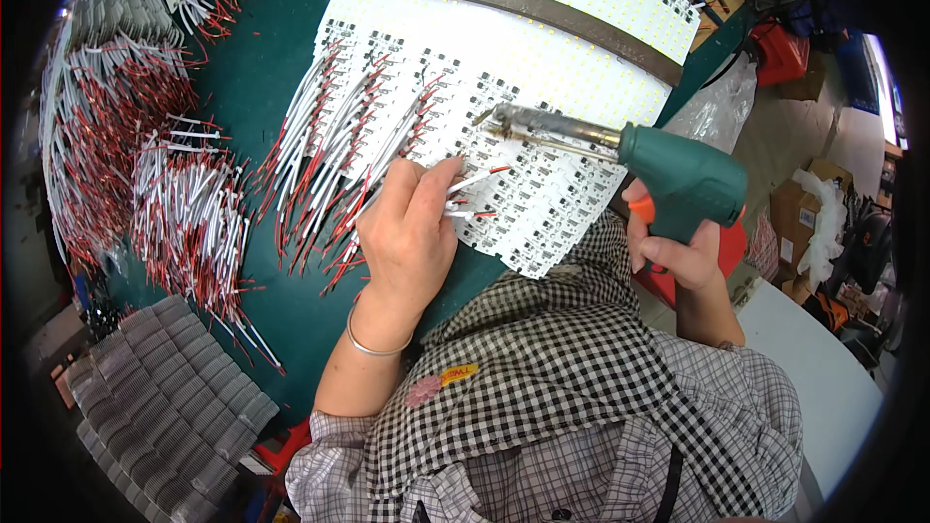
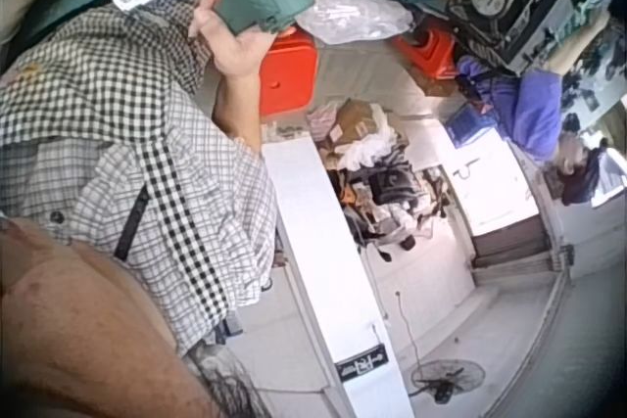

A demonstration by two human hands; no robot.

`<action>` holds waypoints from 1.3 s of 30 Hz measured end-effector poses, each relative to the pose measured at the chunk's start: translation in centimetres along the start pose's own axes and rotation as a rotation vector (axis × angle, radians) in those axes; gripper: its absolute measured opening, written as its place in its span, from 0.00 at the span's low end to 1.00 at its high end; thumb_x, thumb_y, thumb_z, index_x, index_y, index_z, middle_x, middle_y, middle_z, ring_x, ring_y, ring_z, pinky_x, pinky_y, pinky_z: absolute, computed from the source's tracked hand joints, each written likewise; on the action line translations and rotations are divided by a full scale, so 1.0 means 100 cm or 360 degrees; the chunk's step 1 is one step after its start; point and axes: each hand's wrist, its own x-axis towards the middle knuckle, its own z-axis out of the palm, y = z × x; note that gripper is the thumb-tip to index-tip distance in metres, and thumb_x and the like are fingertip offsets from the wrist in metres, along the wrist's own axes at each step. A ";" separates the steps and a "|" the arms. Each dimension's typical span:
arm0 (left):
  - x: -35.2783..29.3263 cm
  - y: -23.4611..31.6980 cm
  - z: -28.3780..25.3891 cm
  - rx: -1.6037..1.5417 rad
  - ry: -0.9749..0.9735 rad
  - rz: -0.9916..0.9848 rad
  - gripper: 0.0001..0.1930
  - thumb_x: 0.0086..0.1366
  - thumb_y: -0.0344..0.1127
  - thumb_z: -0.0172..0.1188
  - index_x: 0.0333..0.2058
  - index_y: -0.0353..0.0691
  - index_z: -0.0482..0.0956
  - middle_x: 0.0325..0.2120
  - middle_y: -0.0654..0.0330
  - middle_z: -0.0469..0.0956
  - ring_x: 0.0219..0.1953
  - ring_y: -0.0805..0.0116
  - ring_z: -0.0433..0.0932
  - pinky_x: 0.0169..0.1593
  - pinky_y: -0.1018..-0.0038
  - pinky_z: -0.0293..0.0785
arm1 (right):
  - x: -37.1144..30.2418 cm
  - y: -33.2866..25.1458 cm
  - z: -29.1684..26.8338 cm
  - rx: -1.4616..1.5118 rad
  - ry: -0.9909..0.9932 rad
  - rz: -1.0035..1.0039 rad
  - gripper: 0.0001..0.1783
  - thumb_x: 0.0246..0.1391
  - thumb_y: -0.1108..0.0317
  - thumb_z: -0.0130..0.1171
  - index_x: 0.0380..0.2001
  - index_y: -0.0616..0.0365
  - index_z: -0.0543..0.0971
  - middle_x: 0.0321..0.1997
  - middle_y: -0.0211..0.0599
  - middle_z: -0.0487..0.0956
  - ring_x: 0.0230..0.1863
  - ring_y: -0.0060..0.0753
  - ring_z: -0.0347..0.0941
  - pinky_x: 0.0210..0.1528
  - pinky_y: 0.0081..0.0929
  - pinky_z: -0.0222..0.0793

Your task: The person holds a heat tool in one hand and gathers wires on LED panels with the other hand, applying the heated tool to the wire ends.

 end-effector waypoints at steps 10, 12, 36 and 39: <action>0.002 -0.005 0.002 -0.0158 -0.0002 -0.0015 0.27 0.37 0.10 0.49 0.38 0.37 0.82 0.21 0.58 0.69 0.22 0.65 0.71 0.25 0.73 0.68 | -0.011 -0.003 -0.002 -0.0044 -0.0011 -0.0011 0.27 0.45 0.81 0.58 0.52 0.71 0.70 0.48 0.46 0.76 0.26 0.24 0.72 0.25 0.20 0.72; 0.001 -0.009 0.004 -0.0180 -0.0050 0.0067 0.29 0.37 0.09 0.49 0.39 0.37 0.83 0.22 0.58 0.72 0.22 0.66 0.73 0.25 0.74 0.69 | -0.015 -0.003 -0.002 -0.0043 0.0025 -0.0003 0.27 0.45 0.82 0.58 0.52 0.71 0.70 0.45 0.44 0.77 0.26 0.23 0.73 0.26 0.20 0.72; -0.001 -0.012 0.006 -0.0125 -0.0004 0.0203 0.28 0.34 0.13 0.50 0.38 0.37 0.82 0.21 0.58 0.73 0.21 0.66 0.73 0.24 0.74 0.68 | -0.024 0.011 -0.007 -0.0689 -0.0262 -0.0118 0.17 0.51 0.79 0.57 0.46 0.65 0.70 0.29 0.36 0.75 0.24 0.22 0.72 0.25 0.18 0.70; -0.001 -0.011 0.005 -0.0094 -0.0017 0.0202 0.28 0.34 0.13 0.50 0.38 0.37 0.82 0.21 0.58 0.73 0.21 0.65 0.73 0.23 0.73 0.68 | -0.027 0.017 -0.013 -0.0794 -0.0290 -0.0221 0.19 0.49 0.80 0.58 0.46 0.67 0.71 0.30 0.37 0.75 0.24 0.22 0.72 0.25 0.19 0.70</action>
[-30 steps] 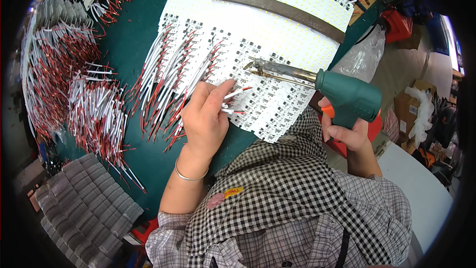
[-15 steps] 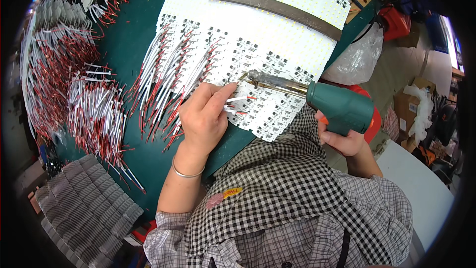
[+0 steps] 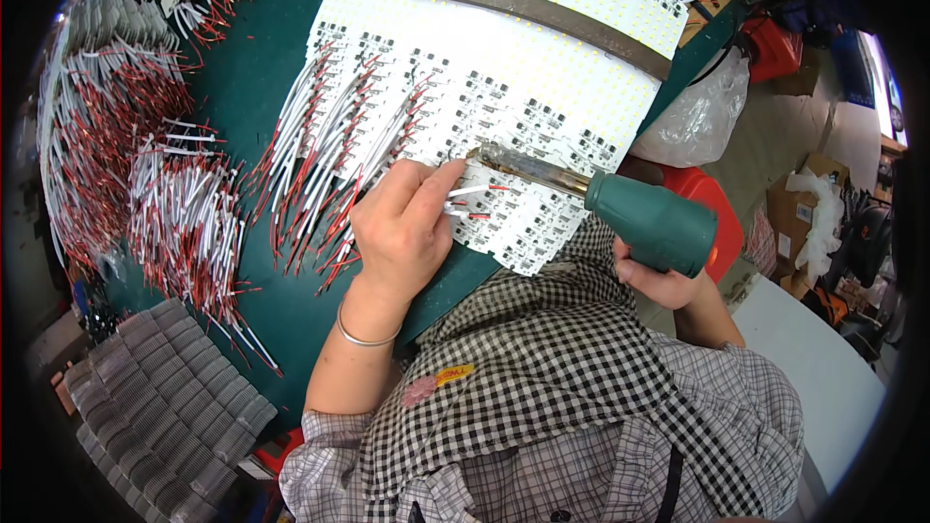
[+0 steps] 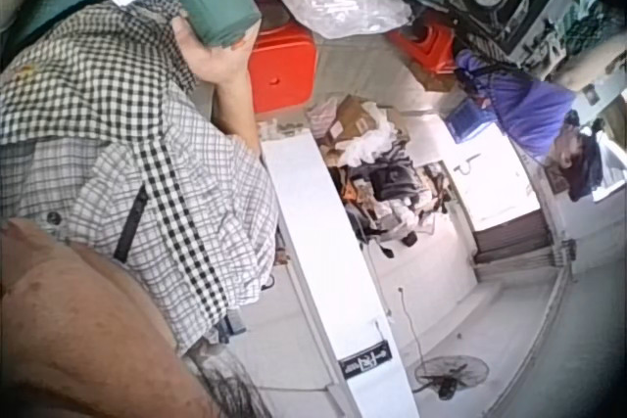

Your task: The person holds a heat tool in one hand and gathers wires on LED panels with the other hand, applying the heated tool to the wire ends.

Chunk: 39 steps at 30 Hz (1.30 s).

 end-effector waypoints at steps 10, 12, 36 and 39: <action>0.003 0.007 -0.005 0.0100 -0.0051 -0.0011 0.23 0.39 0.15 0.55 0.37 0.38 0.82 0.22 0.60 0.73 0.20 0.67 0.72 0.23 0.74 0.68 | 0.015 -0.023 -0.005 0.0834 0.0326 0.0188 0.30 0.46 0.76 0.59 0.53 0.74 0.64 0.41 0.49 0.74 0.23 0.25 0.71 0.23 0.20 0.72; 0.007 0.014 -0.008 0.0137 -0.0120 -0.0064 0.15 0.48 0.18 0.60 0.37 0.39 0.82 0.22 0.59 0.73 0.21 0.66 0.73 0.24 0.74 0.69 | 0.016 -0.023 -0.007 0.0860 0.0315 0.0178 0.30 0.46 0.77 0.59 0.53 0.75 0.64 0.45 0.50 0.74 0.25 0.25 0.72 0.23 0.21 0.73; 0.020 0.013 -0.013 0.0152 -0.0140 -0.0324 0.13 0.52 0.16 0.60 0.36 0.36 0.79 0.26 0.55 0.76 0.25 0.60 0.78 0.28 0.71 0.73 | 0.013 -0.014 -0.011 0.0851 0.0280 0.0123 0.33 0.46 0.80 0.58 0.57 0.71 0.62 0.56 0.54 0.69 0.29 0.26 0.72 0.25 0.22 0.75; 0.018 0.009 -0.009 0.0170 -0.0057 -0.0265 0.17 0.50 0.13 0.57 0.38 0.38 0.80 0.27 0.56 0.76 0.26 0.61 0.78 0.28 0.71 0.73 | 0.015 -0.015 -0.008 0.0860 0.0301 0.0135 0.32 0.46 0.79 0.58 0.57 0.72 0.63 0.55 0.53 0.70 0.28 0.26 0.72 0.25 0.21 0.75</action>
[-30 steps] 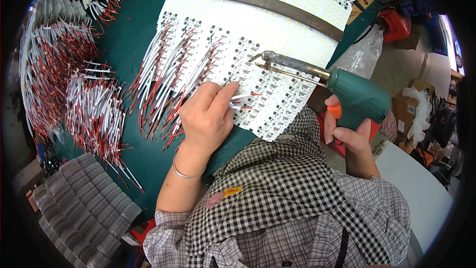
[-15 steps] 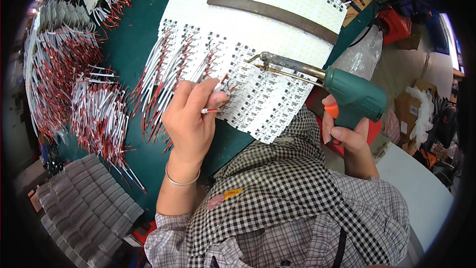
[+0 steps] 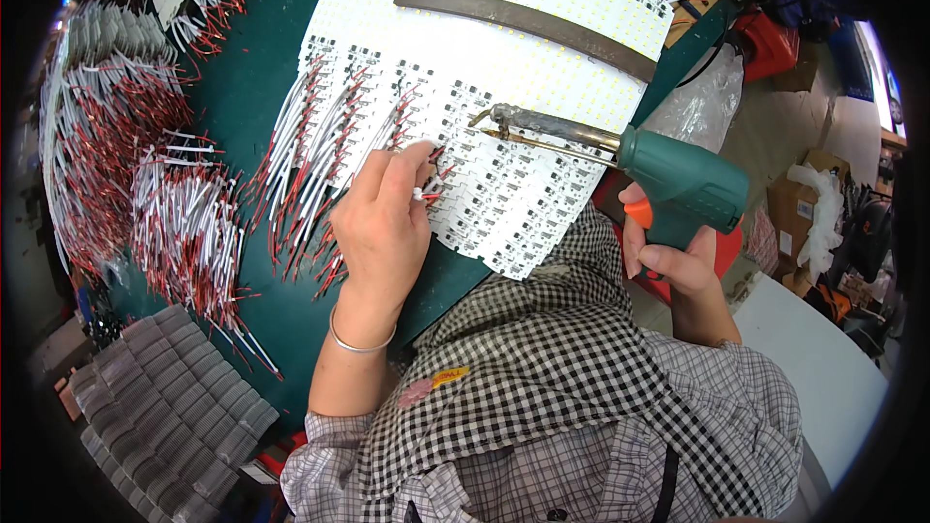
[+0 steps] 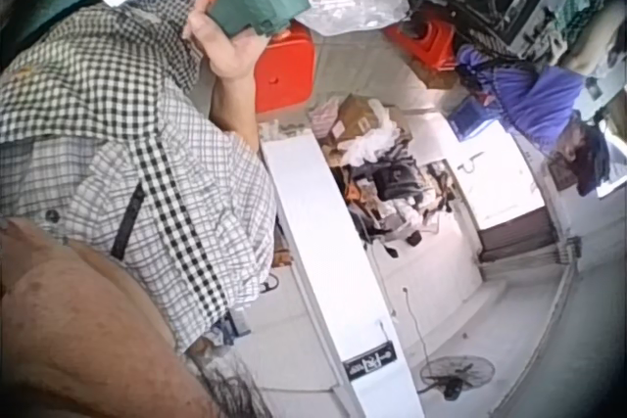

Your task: The person holds a heat tool in one hand and gathers wires on LED panels with the other hand, applying the heated tool to the wire ends.

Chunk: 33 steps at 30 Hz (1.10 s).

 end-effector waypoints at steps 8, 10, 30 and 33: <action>-0.005 -0.006 0.007 0.0114 0.0096 0.0188 0.21 0.44 0.16 0.57 0.37 0.44 0.80 0.23 0.63 0.73 0.19 0.68 0.72 0.20 0.72 0.68 | 0.006 0.001 0.009 -0.0179 -0.0061 -0.0033 0.29 0.45 0.78 0.60 0.52 0.74 0.66 0.50 0.50 0.71 0.25 0.28 0.73 0.22 0.22 0.74; -0.005 -0.002 0.006 0.0085 0.0079 0.0131 0.23 0.41 0.14 0.55 0.37 0.43 0.81 0.24 0.61 0.74 0.21 0.66 0.74 0.23 0.72 0.70 | 0.002 0.007 0.003 -0.0246 -0.0095 -0.0053 0.29 0.46 0.78 0.59 0.53 0.74 0.66 0.52 0.50 0.71 0.26 0.28 0.73 0.23 0.22 0.74; -0.003 -0.001 0.007 -0.0169 -0.0027 -0.0080 0.15 0.51 0.13 0.58 0.36 0.37 0.80 0.24 0.56 0.75 0.23 0.64 0.75 0.27 0.76 0.71 | 0.003 0.003 0.013 -0.0353 -0.0018 0.0199 0.17 0.46 0.80 0.61 0.42 0.65 0.73 0.33 0.34 0.76 0.32 0.22 0.72 0.33 0.21 0.69; -0.003 -0.001 0.008 -0.0166 -0.0006 -0.0051 0.15 0.51 0.14 0.59 0.36 0.37 0.80 0.24 0.56 0.75 0.22 0.64 0.75 0.27 0.76 0.70 | 0.006 0.001 0.017 -0.0331 0.0024 0.0233 0.15 0.47 0.80 0.61 0.40 0.64 0.74 0.34 0.33 0.76 0.33 0.22 0.72 0.35 0.21 0.69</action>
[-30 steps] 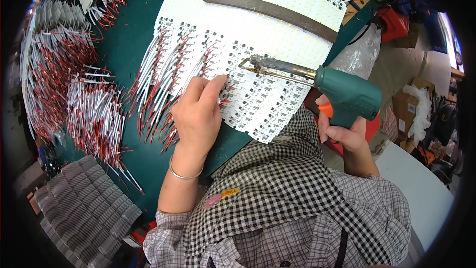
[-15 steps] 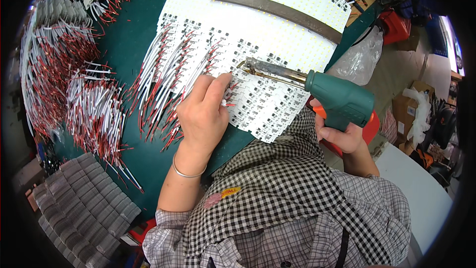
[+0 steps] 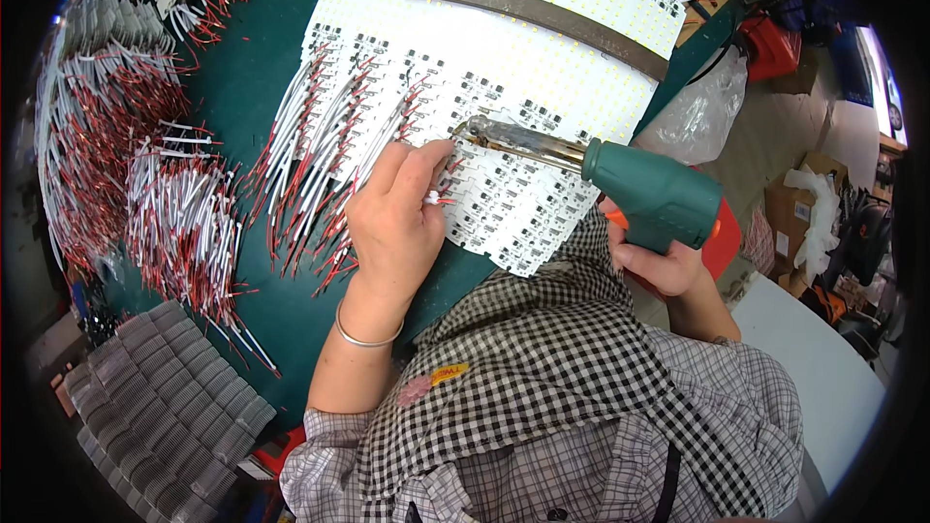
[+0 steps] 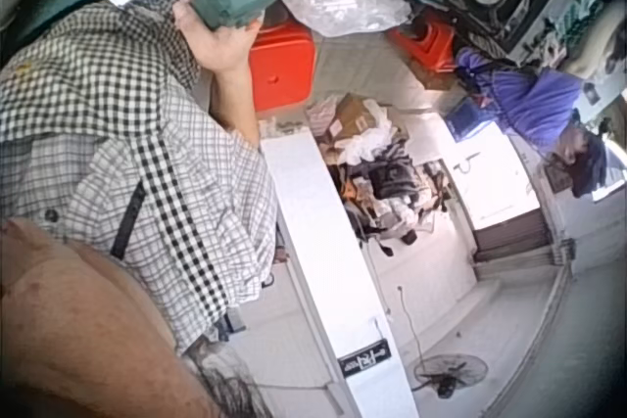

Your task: The person holds a heat tool in one hand and gathers wires on LED panels with the other hand, applying the heated tool to the wire ends.

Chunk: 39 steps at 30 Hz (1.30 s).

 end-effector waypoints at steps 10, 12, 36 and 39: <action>-0.001 0.001 0.001 -0.0015 0.0033 0.0012 0.13 0.52 0.14 0.60 0.36 0.36 0.80 0.23 0.56 0.74 0.21 0.65 0.73 0.25 0.76 0.69 | 0.001 0.009 -0.003 -0.0099 -0.0031 -0.0072 0.11 0.46 0.80 0.63 0.35 0.62 0.76 0.34 0.32 0.77 0.34 0.21 0.73 0.35 0.20 0.69; -0.001 0.002 0.001 -0.0016 0.0038 0.0013 0.13 0.52 0.14 0.60 0.36 0.36 0.80 0.23 0.56 0.74 0.21 0.65 0.73 0.25 0.76 0.69 | 0.002 0.010 -0.004 -0.0114 -0.0055 -0.0091 0.11 0.46 0.80 0.63 0.35 0.62 0.76 0.34 0.32 0.77 0.33 0.21 0.73 0.34 0.20 0.69; 0.003 0.001 0.002 -0.0057 -0.0010 0.0130 0.14 0.50 0.14 0.60 0.35 0.37 0.80 0.21 0.56 0.72 0.21 0.63 0.73 0.24 0.73 0.68 | -0.008 0.004 -0.009 0.0143 0.0014 -0.0243 0.28 0.47 0.80 0.58 0.54 0.73 0.67 0.37 0.43 0.76 0.26 0.22 0.71 0.26 0.19 0.71; 0.002 0.001 0.003 -0.0013 -0.0046 0.0152 0.14 0.50 0.15 0.61 0.35 0.37 0.80 0.20 0.57 0.72 0.21 0.63 0.73 0.24 0.73 0.68 | -0.011 0.004 -0.011 0.0124 -0.0056 -0.0244 0.27 0.47 0.80 0.59 0.53 0.72 0.68 0.38 0.42 0.76 0.27 0.22 0.72 0.28 0.19 0.71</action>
